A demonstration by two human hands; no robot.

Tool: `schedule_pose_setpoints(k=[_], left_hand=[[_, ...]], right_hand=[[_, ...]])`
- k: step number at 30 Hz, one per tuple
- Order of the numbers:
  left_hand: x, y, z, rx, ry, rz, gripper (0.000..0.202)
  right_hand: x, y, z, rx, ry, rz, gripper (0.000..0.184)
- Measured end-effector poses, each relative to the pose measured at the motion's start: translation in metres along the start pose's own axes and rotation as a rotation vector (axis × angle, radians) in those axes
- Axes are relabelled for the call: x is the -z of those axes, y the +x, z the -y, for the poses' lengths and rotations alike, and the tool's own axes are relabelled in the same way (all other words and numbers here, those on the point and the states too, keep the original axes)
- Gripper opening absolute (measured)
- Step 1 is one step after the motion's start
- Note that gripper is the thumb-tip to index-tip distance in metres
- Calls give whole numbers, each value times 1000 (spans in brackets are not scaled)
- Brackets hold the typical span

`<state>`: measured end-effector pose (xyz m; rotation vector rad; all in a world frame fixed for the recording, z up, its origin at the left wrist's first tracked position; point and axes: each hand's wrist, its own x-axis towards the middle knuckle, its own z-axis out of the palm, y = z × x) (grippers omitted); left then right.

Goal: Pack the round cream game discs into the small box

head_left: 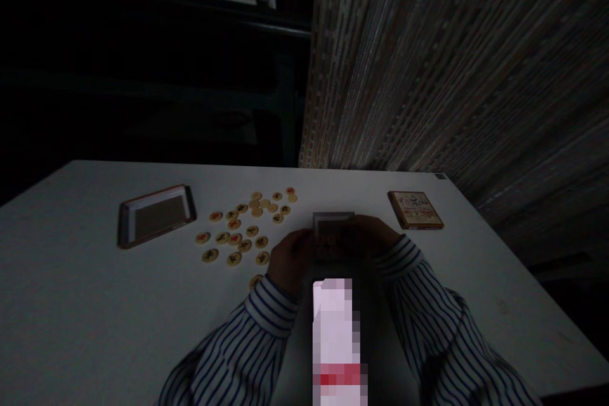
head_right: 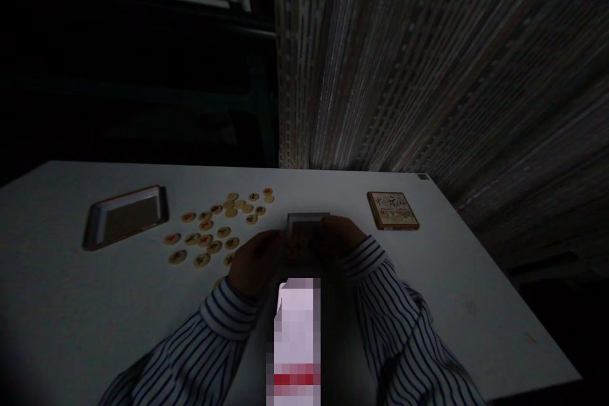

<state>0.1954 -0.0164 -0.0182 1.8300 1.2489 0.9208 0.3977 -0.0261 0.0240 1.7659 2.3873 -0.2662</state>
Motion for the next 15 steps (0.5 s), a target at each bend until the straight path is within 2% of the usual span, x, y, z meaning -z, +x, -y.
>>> schedule_pose_setpoints(k=[10, 15], left_hand=[[0, 1, -2, -1, -1, -2, 29], [-1, 0, 0, 9, -18, 11, 29]], right_hand=[[8, -4, 2, -9, 28, 4, 28], [4, -1, 1, -4, 20, 27, 27]])
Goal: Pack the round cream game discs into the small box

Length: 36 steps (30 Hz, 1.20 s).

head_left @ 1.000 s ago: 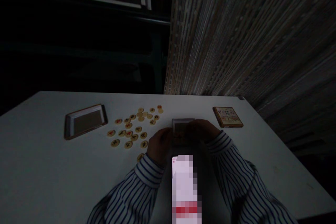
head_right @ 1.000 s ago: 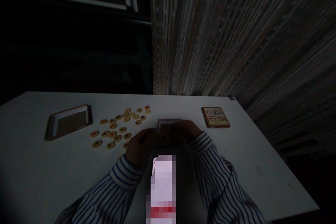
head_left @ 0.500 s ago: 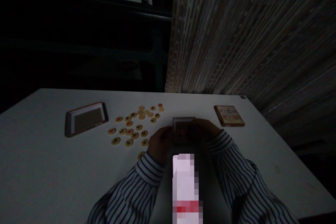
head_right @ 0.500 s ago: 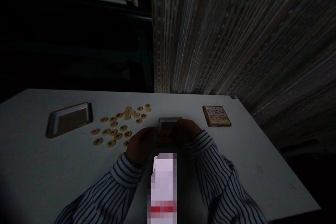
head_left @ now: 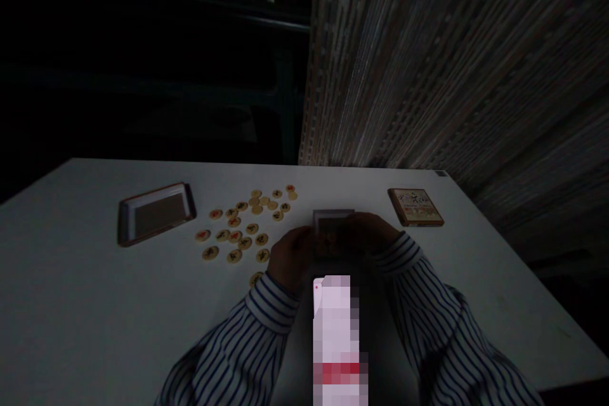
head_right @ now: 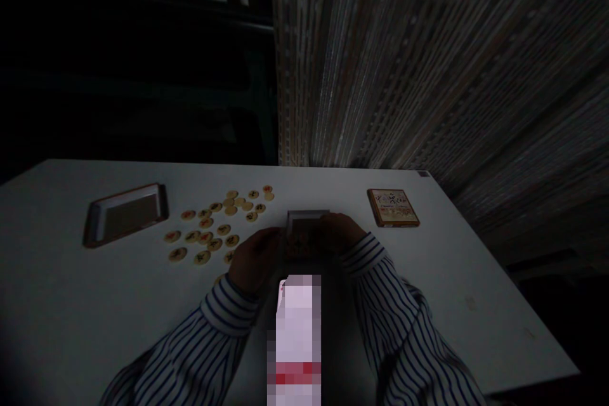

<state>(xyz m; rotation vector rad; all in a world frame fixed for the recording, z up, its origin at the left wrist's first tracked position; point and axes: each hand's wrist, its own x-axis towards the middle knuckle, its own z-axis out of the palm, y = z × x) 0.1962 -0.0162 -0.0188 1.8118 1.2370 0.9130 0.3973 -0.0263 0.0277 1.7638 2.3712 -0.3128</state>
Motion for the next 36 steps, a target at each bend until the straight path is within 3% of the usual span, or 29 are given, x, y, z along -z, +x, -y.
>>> schedule_pose_setpoints(k=[36], left_hand=[[1, 0, -2, 8, 15, -14, 30]], right_hand=[[-6, 0, -2, 48, -16, -43, 28]])
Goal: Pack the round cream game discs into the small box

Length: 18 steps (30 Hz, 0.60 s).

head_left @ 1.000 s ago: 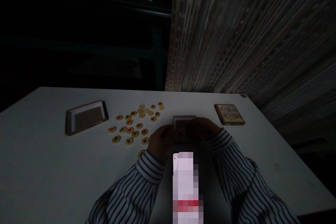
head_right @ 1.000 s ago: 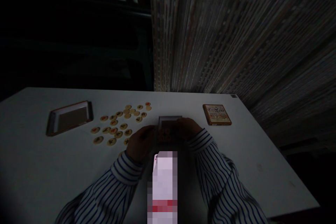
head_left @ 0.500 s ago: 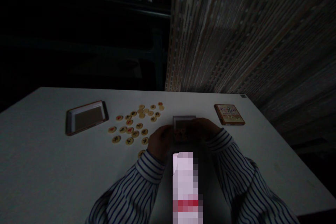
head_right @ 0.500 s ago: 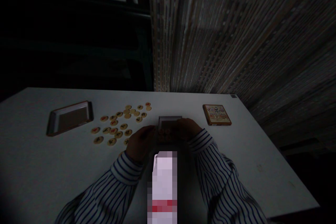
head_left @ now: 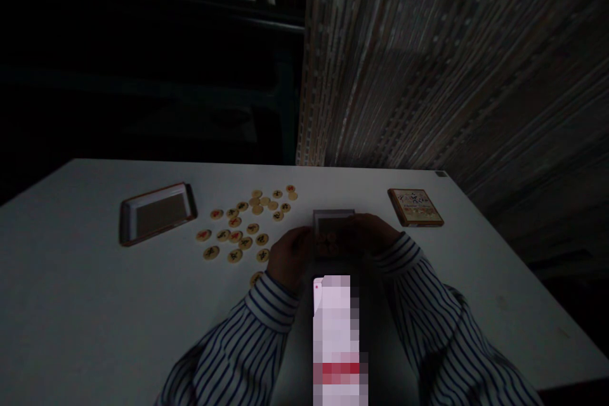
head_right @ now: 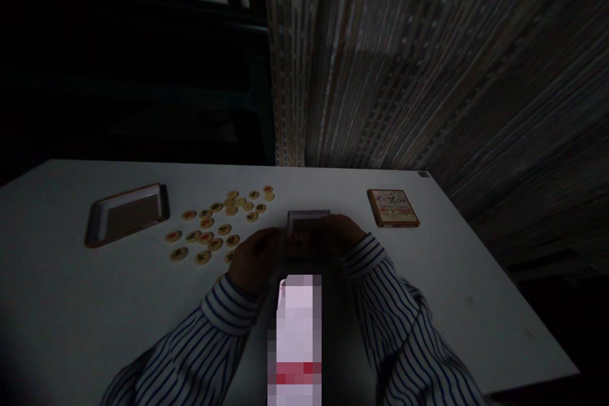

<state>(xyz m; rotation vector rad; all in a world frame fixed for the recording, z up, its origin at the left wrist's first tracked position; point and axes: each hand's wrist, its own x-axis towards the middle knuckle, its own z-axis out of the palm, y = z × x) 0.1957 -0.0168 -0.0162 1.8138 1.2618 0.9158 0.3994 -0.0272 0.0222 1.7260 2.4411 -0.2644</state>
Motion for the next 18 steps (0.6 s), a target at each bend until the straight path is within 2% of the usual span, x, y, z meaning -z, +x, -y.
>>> schedule_pose_setpoints(k=[11, 18], left_hand=[[1, 0, 0, -18, 11, -16, 28], [1, 0, 1, 5, -45, 19, 30]], right_hand=[[1, 0, 1, -16, 10, 8, 27], [2, 0, 2, -24, -8, 18, 26]])
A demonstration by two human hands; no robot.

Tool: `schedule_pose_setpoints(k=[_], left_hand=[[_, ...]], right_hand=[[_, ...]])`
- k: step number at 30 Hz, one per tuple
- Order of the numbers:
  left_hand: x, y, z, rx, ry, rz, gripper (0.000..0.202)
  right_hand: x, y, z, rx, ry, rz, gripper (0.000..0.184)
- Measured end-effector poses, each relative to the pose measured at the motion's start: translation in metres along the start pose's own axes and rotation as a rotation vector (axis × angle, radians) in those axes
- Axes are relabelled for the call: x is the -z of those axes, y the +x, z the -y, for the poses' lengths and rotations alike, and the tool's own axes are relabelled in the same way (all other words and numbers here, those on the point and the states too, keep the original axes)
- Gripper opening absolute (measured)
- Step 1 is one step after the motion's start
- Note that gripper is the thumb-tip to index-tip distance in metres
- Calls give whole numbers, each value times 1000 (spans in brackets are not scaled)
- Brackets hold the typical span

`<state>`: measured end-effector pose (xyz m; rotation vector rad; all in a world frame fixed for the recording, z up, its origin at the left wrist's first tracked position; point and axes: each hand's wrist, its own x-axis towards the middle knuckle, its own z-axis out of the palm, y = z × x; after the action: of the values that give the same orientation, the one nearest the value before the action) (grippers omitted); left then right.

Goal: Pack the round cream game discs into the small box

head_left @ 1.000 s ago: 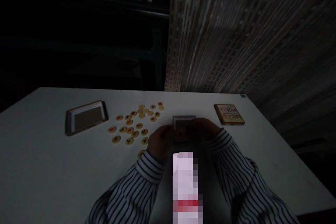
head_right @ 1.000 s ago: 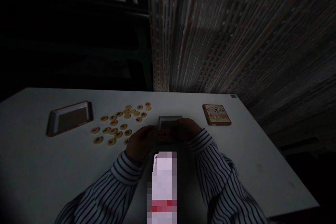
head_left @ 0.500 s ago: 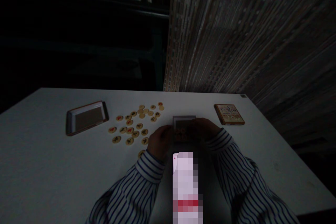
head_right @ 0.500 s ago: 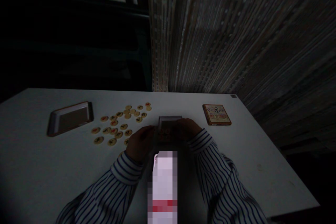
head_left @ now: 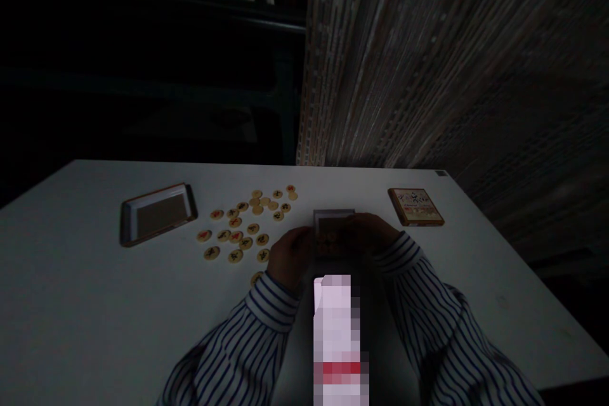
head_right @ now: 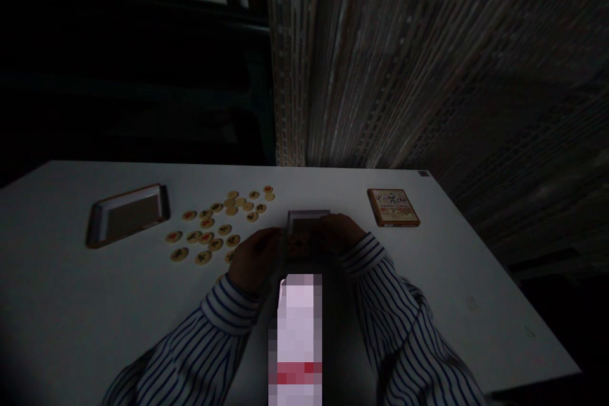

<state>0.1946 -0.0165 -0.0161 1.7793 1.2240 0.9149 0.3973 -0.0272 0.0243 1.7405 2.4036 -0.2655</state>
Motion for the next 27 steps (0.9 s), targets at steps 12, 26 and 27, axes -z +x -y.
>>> schedule_pose_setpoints(k=[12, 26, 27], left_hand=[[1, -1, -2, -24, 77, -30, 27], [-1, -1, 2, -6, 36, -9, 28], [-1, -1, 1, -2, 32, -6, 28]], right_hand=[[1, 0, 1, 0, 2, -8, 26], [-2, 2, -1, 7, -36, 22, 26], [-1, 2, 0, 5, -29, 23, 26]])
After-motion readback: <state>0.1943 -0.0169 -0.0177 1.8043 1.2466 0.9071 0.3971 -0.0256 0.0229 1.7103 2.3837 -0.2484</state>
